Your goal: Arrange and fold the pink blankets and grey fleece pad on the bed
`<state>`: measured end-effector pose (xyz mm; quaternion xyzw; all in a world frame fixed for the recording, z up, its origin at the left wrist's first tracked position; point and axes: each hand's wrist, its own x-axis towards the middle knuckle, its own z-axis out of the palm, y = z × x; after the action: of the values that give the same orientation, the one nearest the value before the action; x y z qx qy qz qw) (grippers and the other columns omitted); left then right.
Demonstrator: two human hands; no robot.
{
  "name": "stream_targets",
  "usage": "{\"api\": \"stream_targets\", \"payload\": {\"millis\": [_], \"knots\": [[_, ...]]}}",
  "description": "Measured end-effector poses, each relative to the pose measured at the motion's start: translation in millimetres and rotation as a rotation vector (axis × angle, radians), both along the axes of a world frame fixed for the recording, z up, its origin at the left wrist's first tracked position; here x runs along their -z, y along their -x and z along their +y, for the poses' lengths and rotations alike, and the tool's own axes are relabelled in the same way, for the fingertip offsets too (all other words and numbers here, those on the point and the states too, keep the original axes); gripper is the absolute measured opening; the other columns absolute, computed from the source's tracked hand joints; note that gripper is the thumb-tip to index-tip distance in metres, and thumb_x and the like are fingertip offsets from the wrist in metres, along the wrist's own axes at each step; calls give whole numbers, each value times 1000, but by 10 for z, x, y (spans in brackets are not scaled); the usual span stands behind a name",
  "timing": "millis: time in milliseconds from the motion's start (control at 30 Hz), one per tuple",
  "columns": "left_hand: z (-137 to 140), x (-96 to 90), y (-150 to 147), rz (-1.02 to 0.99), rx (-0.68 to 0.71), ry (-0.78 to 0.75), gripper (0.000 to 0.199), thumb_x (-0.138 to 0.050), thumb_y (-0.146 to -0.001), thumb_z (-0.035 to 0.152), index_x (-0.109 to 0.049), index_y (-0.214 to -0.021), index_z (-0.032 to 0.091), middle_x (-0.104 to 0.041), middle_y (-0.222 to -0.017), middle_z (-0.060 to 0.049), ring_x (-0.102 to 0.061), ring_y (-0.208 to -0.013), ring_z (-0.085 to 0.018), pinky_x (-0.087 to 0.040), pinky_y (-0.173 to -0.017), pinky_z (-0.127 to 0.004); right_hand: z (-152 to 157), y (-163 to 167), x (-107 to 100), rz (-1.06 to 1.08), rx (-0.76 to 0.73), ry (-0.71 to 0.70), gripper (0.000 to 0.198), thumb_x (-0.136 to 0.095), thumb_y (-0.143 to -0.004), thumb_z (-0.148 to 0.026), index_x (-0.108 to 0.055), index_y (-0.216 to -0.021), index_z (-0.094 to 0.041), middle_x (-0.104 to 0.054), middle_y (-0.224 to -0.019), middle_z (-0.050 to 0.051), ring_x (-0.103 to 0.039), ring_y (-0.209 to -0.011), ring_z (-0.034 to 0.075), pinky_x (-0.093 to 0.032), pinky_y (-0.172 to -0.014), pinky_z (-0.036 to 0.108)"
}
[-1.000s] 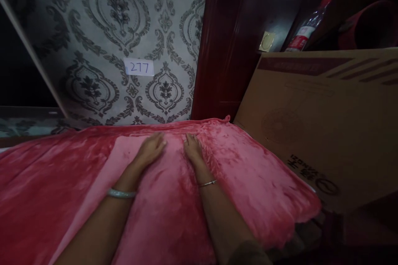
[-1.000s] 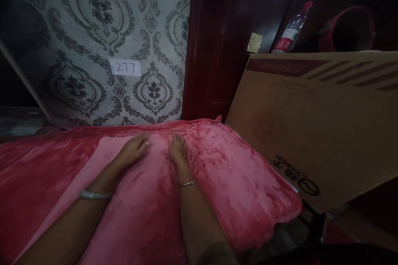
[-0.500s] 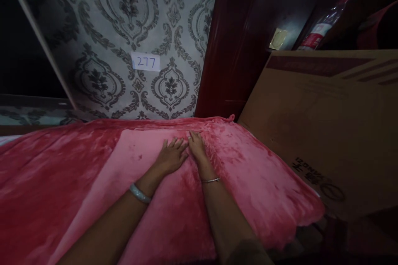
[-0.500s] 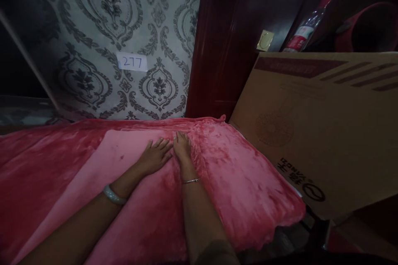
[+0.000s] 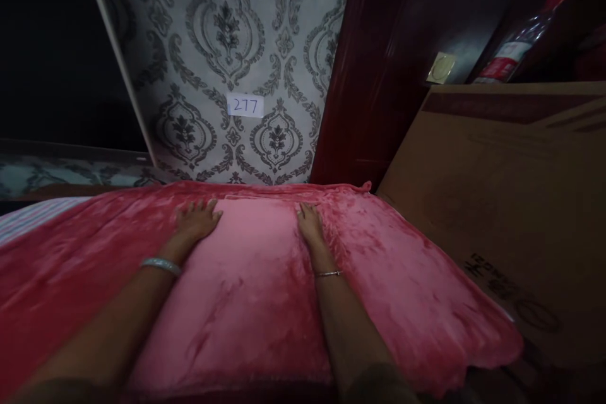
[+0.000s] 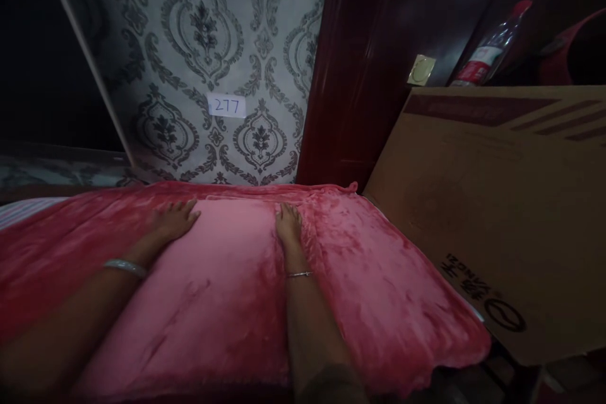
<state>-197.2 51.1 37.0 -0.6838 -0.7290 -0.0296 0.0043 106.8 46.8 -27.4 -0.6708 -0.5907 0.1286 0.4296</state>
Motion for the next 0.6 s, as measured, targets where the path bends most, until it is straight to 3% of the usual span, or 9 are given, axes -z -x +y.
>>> {"api": "stream_targets", "payload": {"millis": [100,267,433,533,600], "knots": [[-149,-86,-53,3,48,-47,69,-26,-99,47,-29,-160,15,-27,-166,-20,-21,-154,-38,-20,-120,-67,-1,-11,-46,52,20,-41,45,-48,-92,-17,-66,-133,-11,-61,-142,16,-47,-140,27,-28,-121,44],[-676,-163,-756,-55,499,-28,65,-27,-99,37,-28,-160,14,-25,-167,-16,-21,-156,-29,-17,-125,-59,32,-19,-244,140,58,-145,53,-40,-94,-21,-56,-144,-12,-59,-144,14,-52,-136,21,-35,-118,37],[-1262,198,-1375,-103,835,-14,63,-34,-99,36,-31,-159,15,-29,-166,-14,-23,-155,-28,-16,-127,-56,-111,96,-172,347,-52,-210,58,-36,-93,-21,-49,-149,-11,-57,-148,13,-53,-136,17,-39,-114,31],[-1408,434,-1450,-108,890,-66,61,-34,-100,38,-36,-157,15,-32,-165,-13,-24,-155,-31,-16,-126,-59,-280,133,12,301,-97,-131,57,-44,-89,-18,-55,-144,-13,-61,-143,11,-55,-134,18,-38,-116,34],[-1407,480,-1397,-100,877,-70,61,-37,-100,39,-35,-157,18,-31,-166,-12,-24,-155,-32,-16,-126,-61,-360,125,90,256,-122,-95,58,-48,-86,-17,-57,-143,-12,-61,-142,12,-55,-133,19,-38,-117,34]]}}
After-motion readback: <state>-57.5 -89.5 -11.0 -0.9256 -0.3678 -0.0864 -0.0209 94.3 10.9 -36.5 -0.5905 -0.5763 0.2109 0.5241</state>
